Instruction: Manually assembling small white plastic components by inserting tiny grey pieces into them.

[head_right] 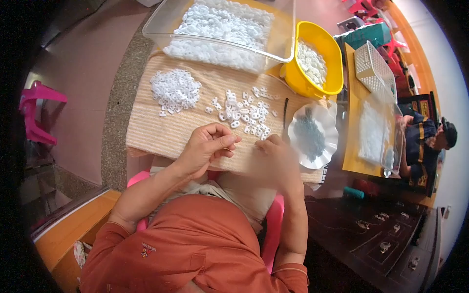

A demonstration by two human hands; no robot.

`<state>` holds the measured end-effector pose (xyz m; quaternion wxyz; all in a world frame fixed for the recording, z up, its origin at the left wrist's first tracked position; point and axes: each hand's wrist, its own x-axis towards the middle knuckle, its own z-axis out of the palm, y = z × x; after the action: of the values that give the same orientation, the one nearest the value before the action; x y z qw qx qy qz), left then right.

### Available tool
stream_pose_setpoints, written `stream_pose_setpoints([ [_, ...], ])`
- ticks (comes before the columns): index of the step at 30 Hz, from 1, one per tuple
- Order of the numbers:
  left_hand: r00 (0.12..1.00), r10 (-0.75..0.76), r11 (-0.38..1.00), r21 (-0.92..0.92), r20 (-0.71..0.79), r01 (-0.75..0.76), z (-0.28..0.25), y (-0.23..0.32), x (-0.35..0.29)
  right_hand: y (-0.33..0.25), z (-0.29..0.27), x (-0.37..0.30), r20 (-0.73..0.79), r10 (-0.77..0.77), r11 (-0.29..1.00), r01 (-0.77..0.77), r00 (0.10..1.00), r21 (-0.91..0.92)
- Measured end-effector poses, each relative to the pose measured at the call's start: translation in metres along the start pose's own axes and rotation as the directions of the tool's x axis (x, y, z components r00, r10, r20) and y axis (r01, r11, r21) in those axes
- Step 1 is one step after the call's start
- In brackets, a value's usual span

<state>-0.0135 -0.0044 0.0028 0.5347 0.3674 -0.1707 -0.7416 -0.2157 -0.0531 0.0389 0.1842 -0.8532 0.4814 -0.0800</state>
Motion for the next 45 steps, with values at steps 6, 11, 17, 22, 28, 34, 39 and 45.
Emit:
stream_pose_setpoints([
  [6,1.0,0.01,0.995,0.095,0.008,-0.011,0.002,-0.008,0.002,0.002,0.009,-0.007,-0.091,-0.001,0.986,0.017,0.996,0.168],
  [11,0.983,0.154,0.925,0.337,0.099,-0.179,0.008,-0.017,-0.002,-0.015,0.011,-0.01,-0.037,0.093,0.799,-0.052,0.995,0.599],
  [17,0.99,-0.046,0.996,0.08,0.134,0.035,0.009,-0.01,-0.005,-0.019,0.017,-0.011,-0.161,0.043,0.719,0.081,0.986,0.691],
  [22,0.987,-0.119,0.993,0.006,0.105,0.119,0.01,-0.006,-0.008,-0.019,0.017,-0.01,-0.292,-0.093,0.716,0.268,0.952,0.645],
  [28,0.981,-0.174,0.983,-0.043,0.091,0.179,0.009,-0.004,-0.008,-0.018,0.015,-0.015,-0.296,-0.114,0.744,0.279,0.948,0.607],
  [34,0.984,-0.156,0.986,-0.045,0.084,0.16,0.01,-0.004,-0.007,0.008,0.009,-0.03,-0.45,0.051,0.946,0.102,0.892,0.308],
  [39,0.982,-0.168,0.985,-0.013,0.09,0.169,0.011,-0.005,-0.007,0.039,-0.003,-0.037,-0.493,0.054,0.998,-0.061,0.869,0.003],
  [45,0.984,-0.15,0.989,0.0,0.1,0.151,0.011,-0.009,-0.008,0.04,-0.02,-0.019,-0.449,0.022,0.979,-0.109,0.893,-0.17],
])
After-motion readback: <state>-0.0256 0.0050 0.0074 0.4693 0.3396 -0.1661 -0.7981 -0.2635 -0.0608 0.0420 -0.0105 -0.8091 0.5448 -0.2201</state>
